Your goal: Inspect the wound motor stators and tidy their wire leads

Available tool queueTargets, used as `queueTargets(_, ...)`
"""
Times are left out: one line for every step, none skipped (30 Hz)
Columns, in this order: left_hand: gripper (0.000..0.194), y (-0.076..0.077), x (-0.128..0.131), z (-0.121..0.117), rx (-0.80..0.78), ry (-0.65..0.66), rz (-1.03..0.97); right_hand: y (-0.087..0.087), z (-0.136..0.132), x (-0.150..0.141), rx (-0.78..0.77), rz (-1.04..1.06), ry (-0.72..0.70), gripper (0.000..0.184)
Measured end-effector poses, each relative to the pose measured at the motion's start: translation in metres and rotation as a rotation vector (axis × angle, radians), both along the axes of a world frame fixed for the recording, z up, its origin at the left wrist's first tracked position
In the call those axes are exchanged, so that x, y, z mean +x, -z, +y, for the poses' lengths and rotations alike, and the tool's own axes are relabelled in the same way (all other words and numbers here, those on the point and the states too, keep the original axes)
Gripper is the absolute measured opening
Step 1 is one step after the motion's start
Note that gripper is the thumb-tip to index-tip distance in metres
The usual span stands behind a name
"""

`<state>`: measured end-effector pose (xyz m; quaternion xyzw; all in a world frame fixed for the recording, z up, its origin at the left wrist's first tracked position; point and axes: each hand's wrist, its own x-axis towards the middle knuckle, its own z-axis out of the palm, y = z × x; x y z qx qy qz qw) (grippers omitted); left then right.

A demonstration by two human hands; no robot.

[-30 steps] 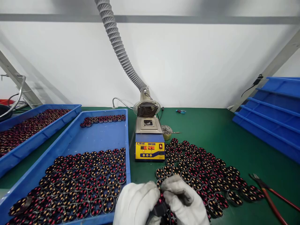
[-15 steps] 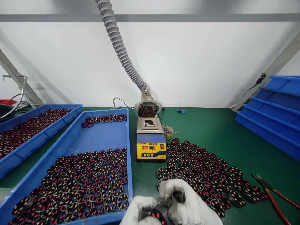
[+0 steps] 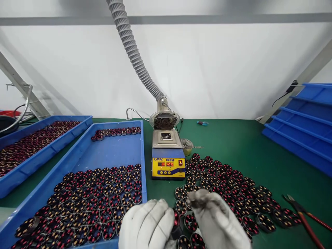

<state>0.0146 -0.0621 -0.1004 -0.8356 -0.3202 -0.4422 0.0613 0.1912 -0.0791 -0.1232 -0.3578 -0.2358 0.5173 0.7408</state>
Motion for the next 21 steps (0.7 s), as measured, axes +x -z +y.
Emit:
queueTargets(0.023,-0.001,-0.001,0.004,0.060,0.012,0.070,0.001,0.000,-0.005,-0.024,-0.019,-0.062,0.031)
queueTargets(0.024,-0.001,-0.001,0.008,0.104,0.031,0.124,0.000,0.000,-0.011,-0.049,-0.041,-0.123,0.034)
queueTargets(0.025,-0.002,0.000,0.012,0.125,0.054,0.149,-0.003,-0.001,-0.017,-0.076,-0.056,-0.183,0.035)
queueTargets(0.027,-0.003,0.001,0.014,0.114,0.080,0.144,-0.006,-0.002,-0.023,-0.101,-0.051,-0.238,0.034)
queueTargets(0.028,-0.005,0.003,0.016,0.073,0.110,0.105,-0.010,-0.003,-0.028,-0.124,-0.020,-0.285,0.032)
queueTargets(0.029,-0.007,0.006,0.017,0.011,0.134,0.042,-0.014,-0.005,-0.031,-0.143,0.030,-0.322,0.031)
queueTargets(0.028,-0.009,0.008,0.017,-0.048,0.153,-0.033,-0.017,-0.006,-0.032,-0.164,0.086,-0.360,0.032)
queueTargets(0.027,-0.012,0.010,0.017,-0.100,0.182,-0.097,-0.019,-0.006,-0.033,-0.182,0.138,-0.391,0.033)
queueTargets(0.026,-0.015,0.012,0.016,-0.142,0.212,-0.150,-0.021,-0.006,-0.032,-0.194,0.177,-0.407,0.035)
queueTargets(0.025,-0.018,0.014,0.016,-0.176,0.238,-0.194,-0.021,-0.006,-0.031,-0.198,0.201,-0.410,0.036)
queueTargets(0.024,-0.021,0.015,0.016,-0.208,0.267,-0.223,-0.021,-0.006,-0.031,-0.197,0.216,-0.410,0.037)
queueTargets(0.021,-0.024,0.015,0.016,-0.253,0.298,-0.240,-0.021,-0.005,-0.030,-0.195,0.230,-0.412,0.037)
queueTargets(0.018,-0.025,0.015,0.017,-0.310,0.333,-0.252,-0.021,-0.005,-0.030,-0.194,0.247,-0.418,0.038)
queueTargets(0.014,-0.026,0.014,0.017,-0.382,0.367,-0.262,-0.021,-0.004,-0.030,-0.193,0.263,-0.425,0.038)
queueTargets(0.014,-0.026,0.013,0.018,-0.464,0.395,-0.278,-0.021,-0.005,-0.031,-0.192,0.273,-0.433,0.038)
queueTargets(0.016,-0.026,0.012,0.019,-0.555,0.412,-0.307,-0.022,-0.005,-0.031,-0.191,0.276,-0.441,0.038)
queueTargets(0.017,-0.024,0.011,0.019,-0.651,0.414,-0.352,-0.023,-0.007,-0.031,-0.191,0.276,-0.448,0.038)
queueTargets(0.018,-0.022,0.009,0.019,-0.737,0.412,-0.407,-0.024,-0.008,-0.030,-0.193,0.281,-0.460,0.039)
queueTargets(0.019,-0.020,0.006,0.019,-0.810,0.395,-0.469,-0.025,-0.010,-0.029,-0.195,0.293,-0.479,0.041)
queueTargets(0.020,-0.017,0.004,0.018,-0.863,0.365,-0.526,-0.025,-0.012,-0.028,-0.194,0.310,-0.504,0.042)
queueTargets(0.018,-0.014,0.002,0.017,-0.893,0.332,-0.566,-0.026,-0.013,-0.027,-0.188,0.328,-0.531,0.044)
